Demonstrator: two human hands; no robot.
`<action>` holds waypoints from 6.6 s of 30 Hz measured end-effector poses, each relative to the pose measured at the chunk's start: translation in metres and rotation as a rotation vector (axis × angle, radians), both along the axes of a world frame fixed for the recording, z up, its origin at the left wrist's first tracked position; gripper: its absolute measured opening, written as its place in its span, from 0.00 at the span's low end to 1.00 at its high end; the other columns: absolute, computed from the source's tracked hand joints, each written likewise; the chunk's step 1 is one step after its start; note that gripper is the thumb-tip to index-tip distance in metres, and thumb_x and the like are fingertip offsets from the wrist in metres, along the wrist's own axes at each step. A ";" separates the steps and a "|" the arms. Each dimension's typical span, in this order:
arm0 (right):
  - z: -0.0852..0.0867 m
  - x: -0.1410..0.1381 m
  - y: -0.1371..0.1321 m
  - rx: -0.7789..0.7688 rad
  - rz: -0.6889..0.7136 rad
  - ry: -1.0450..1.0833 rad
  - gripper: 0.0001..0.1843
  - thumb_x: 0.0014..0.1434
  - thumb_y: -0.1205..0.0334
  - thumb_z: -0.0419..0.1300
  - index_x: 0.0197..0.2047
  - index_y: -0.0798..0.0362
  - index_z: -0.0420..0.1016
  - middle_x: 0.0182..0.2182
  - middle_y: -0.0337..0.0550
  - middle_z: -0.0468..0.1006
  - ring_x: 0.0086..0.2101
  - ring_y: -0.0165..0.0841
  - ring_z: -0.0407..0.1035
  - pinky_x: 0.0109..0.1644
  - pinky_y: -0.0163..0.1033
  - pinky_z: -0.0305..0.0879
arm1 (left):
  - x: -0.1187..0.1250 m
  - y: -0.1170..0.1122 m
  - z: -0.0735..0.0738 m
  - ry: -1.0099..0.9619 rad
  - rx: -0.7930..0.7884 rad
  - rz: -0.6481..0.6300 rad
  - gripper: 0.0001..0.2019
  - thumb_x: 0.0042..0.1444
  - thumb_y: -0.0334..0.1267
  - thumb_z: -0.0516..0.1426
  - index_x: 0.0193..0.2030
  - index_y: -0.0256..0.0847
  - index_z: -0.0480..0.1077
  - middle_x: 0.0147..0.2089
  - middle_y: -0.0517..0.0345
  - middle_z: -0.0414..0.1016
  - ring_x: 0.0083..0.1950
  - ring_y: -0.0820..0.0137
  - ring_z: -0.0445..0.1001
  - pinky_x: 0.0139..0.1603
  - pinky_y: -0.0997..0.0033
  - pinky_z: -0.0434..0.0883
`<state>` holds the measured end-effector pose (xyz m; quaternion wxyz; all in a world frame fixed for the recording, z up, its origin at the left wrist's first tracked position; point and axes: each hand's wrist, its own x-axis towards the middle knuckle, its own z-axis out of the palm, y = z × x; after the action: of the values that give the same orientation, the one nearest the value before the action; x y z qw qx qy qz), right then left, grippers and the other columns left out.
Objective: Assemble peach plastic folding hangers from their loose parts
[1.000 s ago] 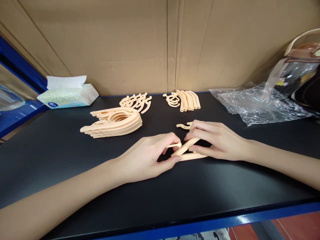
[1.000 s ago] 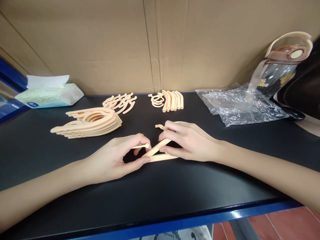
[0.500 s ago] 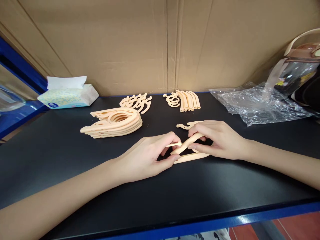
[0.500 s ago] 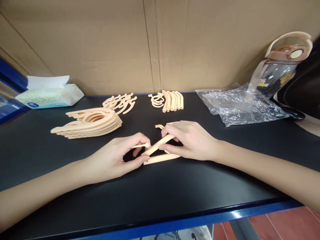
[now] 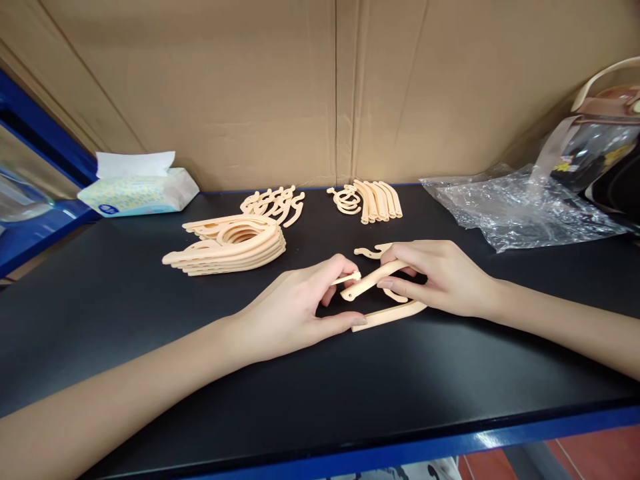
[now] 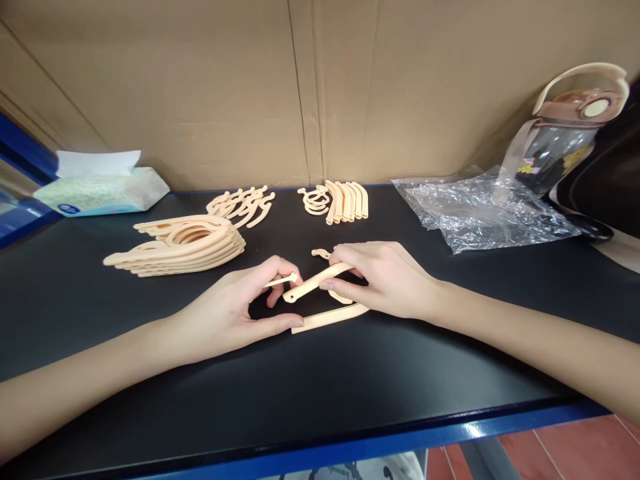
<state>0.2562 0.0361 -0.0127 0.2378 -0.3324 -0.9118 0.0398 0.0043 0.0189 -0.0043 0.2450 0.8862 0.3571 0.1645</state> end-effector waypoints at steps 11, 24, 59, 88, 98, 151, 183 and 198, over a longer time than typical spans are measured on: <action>0.000 0.001 -0.001 -0.045 -0.016 0.009 0.14 0.69 0.52 0.52 0.38 0.52 0.69 0.25 0.35 0.74 0.23 0.27 0.67 0.27 0.32 0.56 | 0.001 0.000 0.000 0.034 0.102 0.038 0.20 0.58 0.53 0.60 0.48 0.44 0.61 0.32 0.67 0.64 0.29 0.73 0.67 0.29 0.74 0.63; 0.000 0.001 0.000 -0.049 -0.054 -0.009 0.14 0.68 0.51 0.51 0.39 0.52 0.69 0.24 0.34 0.73 0.23 0.27 0.66 0.27 0.32 0.56 | 0.001 -0.001 -0.003 0.073 0.217 -0.013 0.19 0.63 0.54 0.55 0.51 0.42 0.60 0.45 0.58 0.71 0.38 0.68 0.71 0.35 0.71 0.65; -0.003 0.002 0.006 -0.113 -0.229 -0.010 0.16 0.68 0.47 0.50 0.38 0.50 0.66 0.23 0.35 0.76 0.22 0.30 0.67 0.27 0.34 0.55 | 0.001 0.000 -0.005 0.083 0.313 0.036 0.07 0.63 0.36 0.55 0.37 0.43 0.58 0.34 0.66 0.66 0.27 0.75 0.63 0.28 0.75 0.59; 0.000 0.002 0.006 0.009 -0.181 0.004 0.14 0.66 0.48 0.55 0.38 0.51 0.69 0.35 0.42 0.75 0.33 0.32 0.69 0.33 0.36 0.62 | 0.000 0.000 -0.004 0.096 0.291 -0.097 0.06 0.66 0.38 0.51 0.38 0.41 0.65 0.32 0.63 0.70 0.30 0.74 0.68 0.30 0.75 0.60; 0.004 0.000 0.002 0.318 0.145 -0.182 0.19 0.68 0.47 0.52 0.33 0.52 0.69 0.28 0.40 0.73 0.28 0.30 0.63 0.34 0.37 0.56 | -0.001 -0.001 -0.006 0.091 0.307 -0.063 0.05 0.66 0.39 0.51 0.42 0.42 0.64 0.33 0.64 0.71 0.30 0.75 0.69 0.28 0.77 0.60; 0.003 -0.001 0.002 0.352 0.209 -0.194 0.17 0.71 0.57 0.49 0.34 0.55 0.71 0.31 0.41 0.77 0.32 0.31 0.70 0.37 0.35 0.64 | 0.000 -0.003 -0.005 0.120 0.347 -0.064 0.03 0.67 0.37 0.48 0.40 0.43 0.55 0.31 0.64 0.67 0.26 0.72 0.66 0.26 0.76 0.59; 0.002 0.001 0.001 0.289 0.202 -0.191 0.15 0.71 0.56 0.47 0.36 0.53 0.69 0.28 0.38 0.78 0.26 0.28 0.70 0.31 0.34 0.60 | 0.001 -0.004 -0.002 0.134 0.417 -0.036 0.15 0.69 0.40 0.48 0.32 0.40 0.67 0.25 0.64 0.66 0.25 0.74 0.67 0.26 0.74 0.56; 0.000 0.003 0.001 0.315 0.194 -0.165 0.11 0.70 0.57 0.50 0.38 0.53 0.68 0.29 0.39 0.79 0.27 0.30 0.71 0.32 0.34 0.61 | -0.002 -0.002 -0.005 0.169 0.423 -0.074 0.06 0.68 0.36 0.46 0.38 0.44 0.53 0.27 0.66 0.65 0.23 0.72 0.64 0.23 0.75 0.54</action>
<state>0.2591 0.0372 -0.0132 0.2063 -0.2037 -0.9509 -0.1078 0.0019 0.0166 -0.0089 0.0287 0.9410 0.3011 0.1518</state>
